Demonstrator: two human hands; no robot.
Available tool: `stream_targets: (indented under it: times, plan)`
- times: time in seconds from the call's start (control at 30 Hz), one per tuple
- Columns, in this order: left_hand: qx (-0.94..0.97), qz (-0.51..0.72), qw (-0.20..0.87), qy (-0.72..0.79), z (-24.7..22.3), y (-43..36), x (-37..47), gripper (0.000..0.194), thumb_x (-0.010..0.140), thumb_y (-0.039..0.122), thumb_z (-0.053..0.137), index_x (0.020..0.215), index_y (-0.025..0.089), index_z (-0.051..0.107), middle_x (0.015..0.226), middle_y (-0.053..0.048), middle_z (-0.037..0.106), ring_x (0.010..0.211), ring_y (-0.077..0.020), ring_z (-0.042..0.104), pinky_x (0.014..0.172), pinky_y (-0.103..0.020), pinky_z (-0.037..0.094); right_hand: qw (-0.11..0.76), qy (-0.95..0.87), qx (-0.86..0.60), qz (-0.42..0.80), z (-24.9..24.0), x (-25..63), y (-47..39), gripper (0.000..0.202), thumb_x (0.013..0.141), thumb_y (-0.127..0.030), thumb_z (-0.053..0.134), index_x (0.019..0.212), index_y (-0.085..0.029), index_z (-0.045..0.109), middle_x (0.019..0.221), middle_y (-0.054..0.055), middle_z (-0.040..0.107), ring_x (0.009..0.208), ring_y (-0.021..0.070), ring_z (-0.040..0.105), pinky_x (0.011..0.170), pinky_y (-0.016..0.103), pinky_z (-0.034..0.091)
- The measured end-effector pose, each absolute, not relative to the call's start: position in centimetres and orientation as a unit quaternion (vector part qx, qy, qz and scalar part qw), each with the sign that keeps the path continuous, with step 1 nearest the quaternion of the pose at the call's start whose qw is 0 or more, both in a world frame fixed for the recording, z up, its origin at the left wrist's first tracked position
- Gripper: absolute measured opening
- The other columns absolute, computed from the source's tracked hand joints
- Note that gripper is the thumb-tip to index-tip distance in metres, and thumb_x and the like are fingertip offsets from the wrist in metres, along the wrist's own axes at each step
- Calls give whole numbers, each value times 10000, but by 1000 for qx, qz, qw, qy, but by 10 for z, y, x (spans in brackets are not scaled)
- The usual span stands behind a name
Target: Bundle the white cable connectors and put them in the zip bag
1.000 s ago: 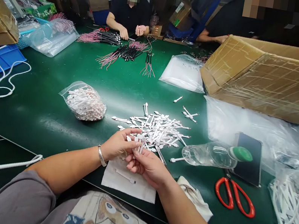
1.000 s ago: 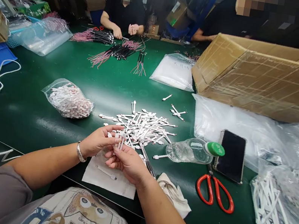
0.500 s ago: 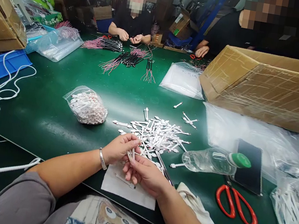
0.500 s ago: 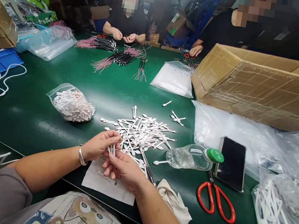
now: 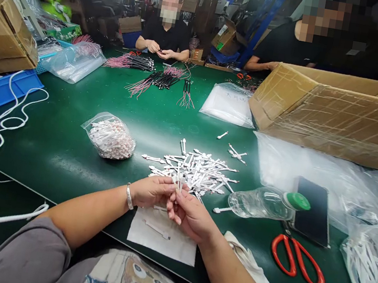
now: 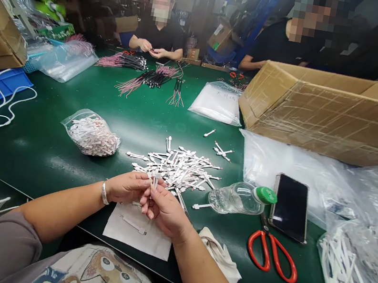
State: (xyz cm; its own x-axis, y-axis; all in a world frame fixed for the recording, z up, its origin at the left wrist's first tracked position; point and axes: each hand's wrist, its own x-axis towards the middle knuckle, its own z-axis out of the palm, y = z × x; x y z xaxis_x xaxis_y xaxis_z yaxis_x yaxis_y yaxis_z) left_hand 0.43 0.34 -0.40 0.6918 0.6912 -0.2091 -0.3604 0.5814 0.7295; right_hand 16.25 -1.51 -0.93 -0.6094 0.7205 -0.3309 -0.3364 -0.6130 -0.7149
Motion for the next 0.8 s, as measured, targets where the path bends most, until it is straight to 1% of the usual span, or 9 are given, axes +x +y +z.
stream_targets:
  times: [0.1,0.27,0.37,0.43,0.5,0.6,0.67,0.73,0.8]
  plan:
    - [348,284,862,235,-6,4,2,450,745,359,644,1109,102,585,612,-20,584,554,-138,606,639,-295,475,286,-323,-298,852,-8,164,-16,318,769,-441,620,731,-133,549,639,29,608,468,71,552,362,140,326]
    - [367,286,855,232,-6,4,2,501,724,377,659,1143,115,576,542,4,557,509,-158,610,568,-288,470,273,-333,-288,855,-7,163,-18,323,770,-453,616,808,-136,563,639,23,608,469,77,557,364,145,341]
    - [397,334,803,292,-1,2,5,463,710,402,665,1067,112,611,587,-5,574,464,-120,566,516,-251,430,288,-351,-295,840,-8,163,-18,311,770,-443,621,828,-143,561,698,23,611,501,67,552,393,144,368]
    - [444,370,741,342,6,-3,6,407,718,415,651,991,114,638,636,-20,594,475,-99,536,519,-242,407,295,-363,-310,828,-9,162,-18,311,774,-449,615,825,-148,556,733,26,613,533,68,559,413,143,378]
    - [515,403,649,389,16,-10,4,331,745,413,620,905,126,661,681,-33,605,565,-110,546,583,-249,417,294,-369,-334,816,-11,161,-18,321,783,-468,594,837,-153,557,748,24,611,554,72,565,416,141,374]
    - [641,439,440,451,34,-22,-13,242,782,375,583,853,165,681,863,-75,647,832,-166,574,788,-294,422,279,-381,-367,801,-12,159,-19,336,792,-474,577,924,-165,579,740,17,604,556,68,558,423,135,367]
    - [707,439,285,476,48,-28,-35,186,778,330,593,874,201,686,1004,-86,646,983,-195,546,913,-338,376,273,-390,-380,793,-12,158,-20,359,782,-469,591,977,-168,587,732,16,602,558,68,552,428,135,364]
    - [744,412,147,505,62,-29,-63,144,772,286,598,863,227,693,1081,-78,628,1054,-205,514,976,-375,329,271,-398,-386,787,-11,157,-22,370,770,-469,603,977,-162,594,734,18,600,556,66,546,429,137,360]
    - [736,398,29,547,77,-24,-95,121,749,261,617,831,226,699,1134,-72,607,1115,-219,473,1015,-402,281,270,-404,-388,783,-10,156,-24,365,765,-465,610,964,-160,599,734,16,600,554,63,543,432,138,357]
